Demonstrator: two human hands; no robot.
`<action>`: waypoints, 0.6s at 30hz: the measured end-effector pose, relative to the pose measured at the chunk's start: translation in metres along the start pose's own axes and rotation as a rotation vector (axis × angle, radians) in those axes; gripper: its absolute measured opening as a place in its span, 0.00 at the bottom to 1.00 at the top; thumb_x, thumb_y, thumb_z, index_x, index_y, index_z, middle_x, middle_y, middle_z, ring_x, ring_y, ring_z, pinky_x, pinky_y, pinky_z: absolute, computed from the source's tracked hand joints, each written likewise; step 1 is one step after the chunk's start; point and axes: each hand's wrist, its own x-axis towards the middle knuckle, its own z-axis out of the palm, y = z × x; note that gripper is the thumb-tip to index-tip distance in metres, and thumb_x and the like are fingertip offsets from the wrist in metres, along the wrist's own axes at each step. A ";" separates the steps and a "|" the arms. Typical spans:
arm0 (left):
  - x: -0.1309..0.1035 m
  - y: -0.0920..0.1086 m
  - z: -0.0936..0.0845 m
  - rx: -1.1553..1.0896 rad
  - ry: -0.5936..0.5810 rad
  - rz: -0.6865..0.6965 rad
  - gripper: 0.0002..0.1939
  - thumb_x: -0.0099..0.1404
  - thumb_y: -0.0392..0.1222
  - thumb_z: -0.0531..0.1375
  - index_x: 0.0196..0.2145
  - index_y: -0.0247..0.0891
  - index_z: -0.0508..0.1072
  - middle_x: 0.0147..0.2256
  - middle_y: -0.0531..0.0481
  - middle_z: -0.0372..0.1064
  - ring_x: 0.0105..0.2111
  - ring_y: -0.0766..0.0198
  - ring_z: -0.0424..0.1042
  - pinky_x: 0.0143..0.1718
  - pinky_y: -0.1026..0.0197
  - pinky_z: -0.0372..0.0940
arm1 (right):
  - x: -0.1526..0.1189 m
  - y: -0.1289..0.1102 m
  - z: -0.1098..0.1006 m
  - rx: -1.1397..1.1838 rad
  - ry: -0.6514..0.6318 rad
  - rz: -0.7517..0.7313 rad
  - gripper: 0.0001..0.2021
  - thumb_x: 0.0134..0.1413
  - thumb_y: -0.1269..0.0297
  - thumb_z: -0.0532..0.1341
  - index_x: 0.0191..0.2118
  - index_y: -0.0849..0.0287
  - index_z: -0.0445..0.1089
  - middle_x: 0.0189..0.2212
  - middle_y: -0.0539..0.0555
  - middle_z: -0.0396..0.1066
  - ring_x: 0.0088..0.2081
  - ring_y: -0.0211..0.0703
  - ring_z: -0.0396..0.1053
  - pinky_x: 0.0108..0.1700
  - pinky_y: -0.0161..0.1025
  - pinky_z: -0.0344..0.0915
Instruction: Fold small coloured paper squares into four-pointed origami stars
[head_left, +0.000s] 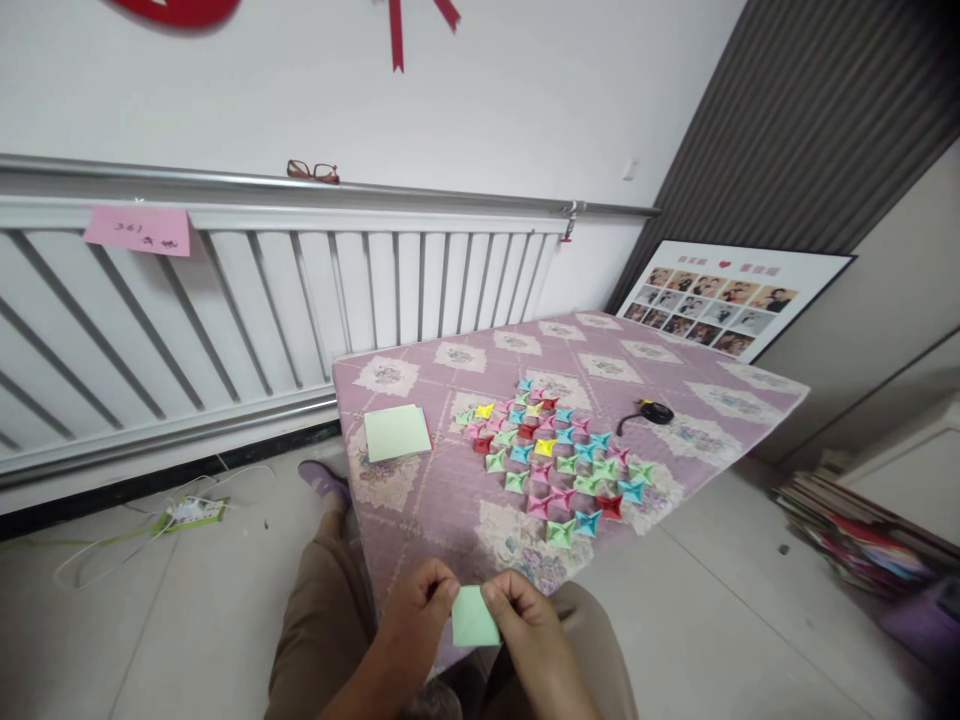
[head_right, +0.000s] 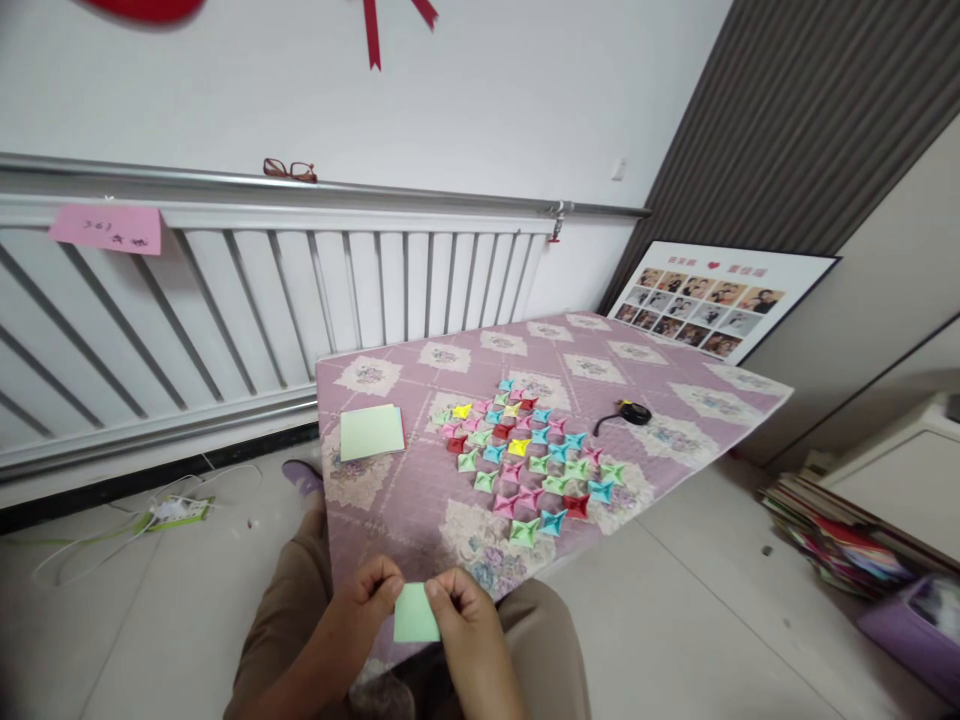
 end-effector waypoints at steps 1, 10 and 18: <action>0.000 -0.002 0.001 -0.009 -0.001 -0.013 0.12 0.59 0.48 0.51 0.23 0.39 0.61 0.22 0.57 0.55 0.25 0.66 0.57 0.28 0.64 0.54 | 0.000 0.001 0.001 0.017 0.000 0.018 0.19 0.48 0.46 0.59 0.22 0.57 0.61 0.19 0.45 0.55 0.24 0.36 0.52 0.26 0.33 0.52; 0.000 -0.018 0.006 -0.121 -0.249 -0.092 0.18 0.58 0.55 0.54 0.29 0.35 0.67 0.21 0.55 0.62 0.21 0.68 0.60 0.25 0.64 0.54 | 0.007 -0.002 -0.005 0.075 0.067 0.050 0.21 0.44 0.44 0.63 0.22 0.58 0.63 0.19 0.45 0.57 0.24 0.36 0.53 0.27 0.34 0.53; -0.003 -0.022 0.008 -0.036 -0.165 -0.109 0.12 0.58 0.49 0.52 0.25 0.37 0.65 0.21 0.55 0.64 0.22 0.66 0.62 0.26 0.64 0.56 | 0.007 0.001 0.003 0.290 0.064 0.137 0.20 0.45 0.45 0.63 0.23 0.57 0.62 0.18 0.44 0.58 0.22 0.35 0.53 0.26 0.33 0.53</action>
